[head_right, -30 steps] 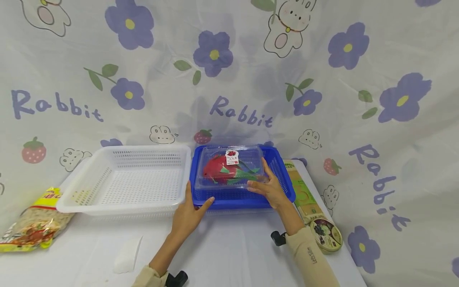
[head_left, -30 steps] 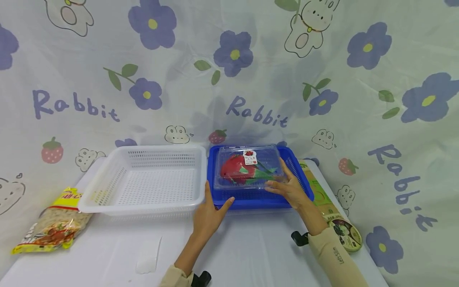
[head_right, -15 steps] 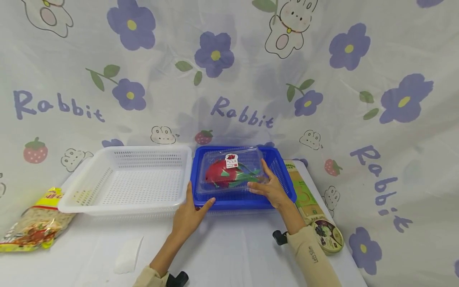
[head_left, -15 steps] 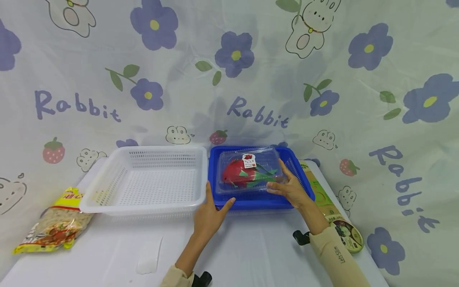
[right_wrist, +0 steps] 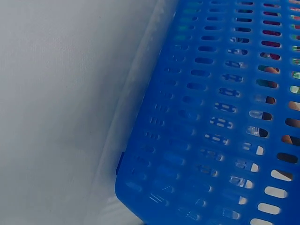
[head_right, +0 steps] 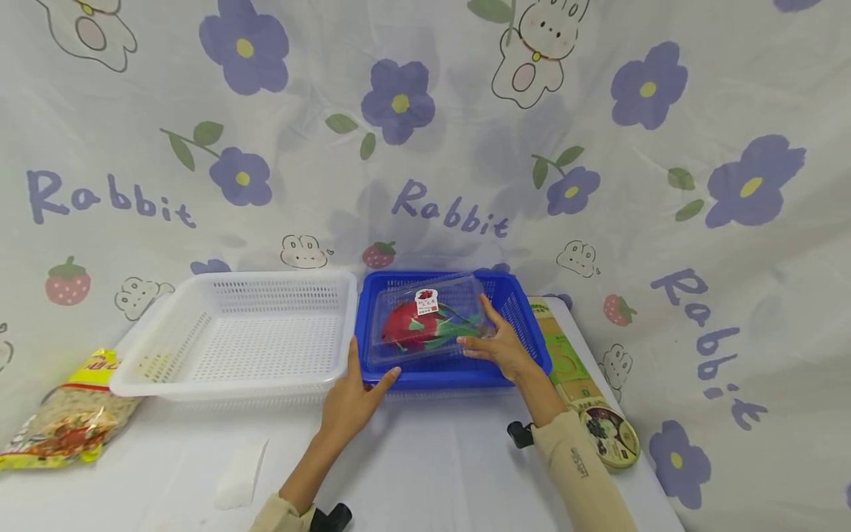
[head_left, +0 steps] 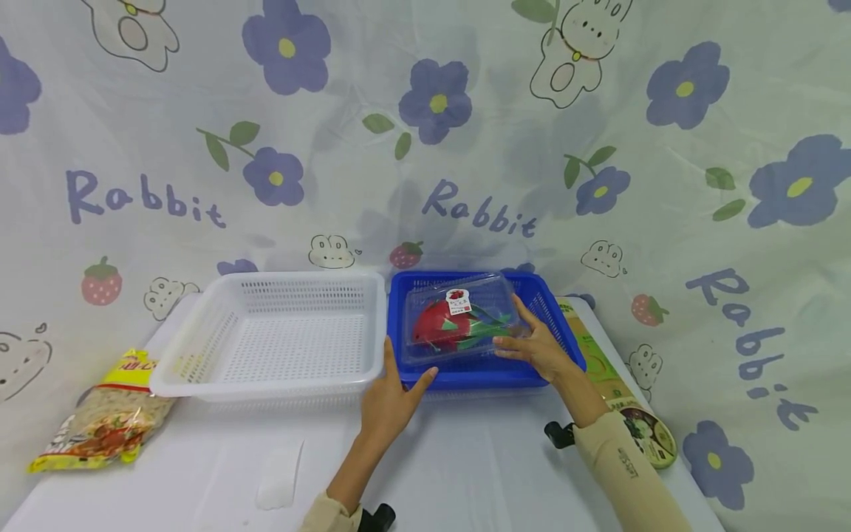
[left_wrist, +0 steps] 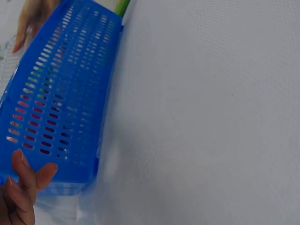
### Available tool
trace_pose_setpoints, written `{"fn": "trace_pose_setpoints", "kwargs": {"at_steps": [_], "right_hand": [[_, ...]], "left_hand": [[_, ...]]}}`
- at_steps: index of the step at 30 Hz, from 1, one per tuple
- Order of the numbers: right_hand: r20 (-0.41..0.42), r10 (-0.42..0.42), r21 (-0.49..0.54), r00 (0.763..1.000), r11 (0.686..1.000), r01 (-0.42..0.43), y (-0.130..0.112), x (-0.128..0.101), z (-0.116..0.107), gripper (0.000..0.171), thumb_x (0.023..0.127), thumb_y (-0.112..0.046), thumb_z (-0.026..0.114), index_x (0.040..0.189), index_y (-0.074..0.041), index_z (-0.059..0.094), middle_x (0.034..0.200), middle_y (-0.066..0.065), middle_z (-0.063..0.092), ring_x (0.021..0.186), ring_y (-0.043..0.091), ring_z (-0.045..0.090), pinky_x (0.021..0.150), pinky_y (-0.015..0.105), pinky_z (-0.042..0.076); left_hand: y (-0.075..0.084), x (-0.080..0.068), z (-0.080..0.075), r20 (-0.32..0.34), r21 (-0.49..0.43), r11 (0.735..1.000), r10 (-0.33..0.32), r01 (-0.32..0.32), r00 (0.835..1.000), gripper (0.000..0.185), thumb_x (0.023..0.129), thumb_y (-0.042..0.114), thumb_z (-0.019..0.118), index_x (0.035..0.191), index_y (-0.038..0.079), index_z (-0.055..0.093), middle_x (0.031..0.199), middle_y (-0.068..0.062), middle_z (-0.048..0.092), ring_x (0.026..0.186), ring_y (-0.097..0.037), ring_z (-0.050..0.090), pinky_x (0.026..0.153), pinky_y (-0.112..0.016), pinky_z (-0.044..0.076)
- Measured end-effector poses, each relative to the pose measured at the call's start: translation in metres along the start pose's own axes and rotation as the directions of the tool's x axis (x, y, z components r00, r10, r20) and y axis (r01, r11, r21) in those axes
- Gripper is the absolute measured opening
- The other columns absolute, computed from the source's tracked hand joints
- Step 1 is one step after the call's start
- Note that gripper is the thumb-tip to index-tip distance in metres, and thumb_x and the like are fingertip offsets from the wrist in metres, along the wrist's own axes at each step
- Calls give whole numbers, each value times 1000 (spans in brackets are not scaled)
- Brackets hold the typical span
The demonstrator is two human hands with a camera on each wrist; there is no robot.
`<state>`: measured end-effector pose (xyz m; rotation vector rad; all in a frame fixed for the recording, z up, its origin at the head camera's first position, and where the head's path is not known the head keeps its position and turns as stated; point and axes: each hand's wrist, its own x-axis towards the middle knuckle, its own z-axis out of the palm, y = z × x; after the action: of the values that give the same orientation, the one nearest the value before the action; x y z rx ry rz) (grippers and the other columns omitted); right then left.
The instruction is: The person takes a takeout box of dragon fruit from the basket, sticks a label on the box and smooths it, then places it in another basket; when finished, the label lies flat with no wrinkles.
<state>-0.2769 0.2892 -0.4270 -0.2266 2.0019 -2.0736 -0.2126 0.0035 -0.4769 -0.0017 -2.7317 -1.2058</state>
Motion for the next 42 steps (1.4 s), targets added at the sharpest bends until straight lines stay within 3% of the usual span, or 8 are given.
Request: {"fn": "trace_pose_setpoints", "kwargs": {"at_steps": [5, 17, 24, 30, 37, 42], "right_hand": [[-10, 14, -11, 1000, 1000, -14, -1, 2, 1, 104, 89, -2, 72, 160, -36, 4, 166, 8, -14, 127, 43, 54, 95, 53, 51], [-23, 30, -17, 999, 999, -31, 1, 5, 0, 105, 88, 1, 71, 160, -37, 5, 166, 4, -13, 114, 30, 64, 93, 49, 53], [-13, 47, -77, 999, 996, -48, 1, 7, 2, 106, 89, -4, 72, 159, -39, 1, 166, 7, -17, 119, 33, 61, 94, 48, 54], [-15, 83, -124, 996, 989, -85, -1, 8, 3, 110, 88, -6, 74, 159, -39, -3, 165, 11, -17, 120, 41, 59, 95, 57, 51], [20, 124, -242, 992, 963, -115, 3, 7, -2, 118, 85, -18, 80, 157, -39, -11, 164, 10, -24, 131, 54, 45, 90, 55, 54], [6, 173, -311, 985, 936, -163, 7, 7, -4, 121, 85, -22, 80, 157, -37, -16, 164, 14, -22, 125, 49, 54, 91, 53, 55]], "left_hand": [[2, -1, 0, 4, -4, 1000, -2, 2, 1000, 112, 84, 79, 51, 161, 13, 3, 57, 0, 51, 44, -15, 45, 41, -30, 32], [3, -1, 0, -4, 12, 1000, 25, -25, 1000, 112, 85, 77, 52, 160, 10, 4, 55, 1, 49, 43, -15, 44, 41, -29, 32], [1, 0, -1, -14, 6, 1000, 17, -17, 1000, 112, 85, 76, 54, 160, 10, 2, 52, 1, 46, 42, -14, 43, 40, -28, 31], [1, 0, -1, -14, 7, 1000, 25, -25, 1000, 113, 85, 76, 54, 160, 9, 3, 51, 1, 43, 40, -14, 42, 39, -28, 30], [1, 0, -2, 3, 6, 1000, 21, -21, 1000, 113, 85, 77, 51, 160, 9, 2, 51, 1, 44, 40, -14, 42, 39, -28, 30], [1, -1, -2, 13, 2, 1000, 14, -14, 1000, 113, 85, 77, 52, 160, 10, 1, 52, 0, 45, 41, -15, 43, 40, -28, 30]]}}
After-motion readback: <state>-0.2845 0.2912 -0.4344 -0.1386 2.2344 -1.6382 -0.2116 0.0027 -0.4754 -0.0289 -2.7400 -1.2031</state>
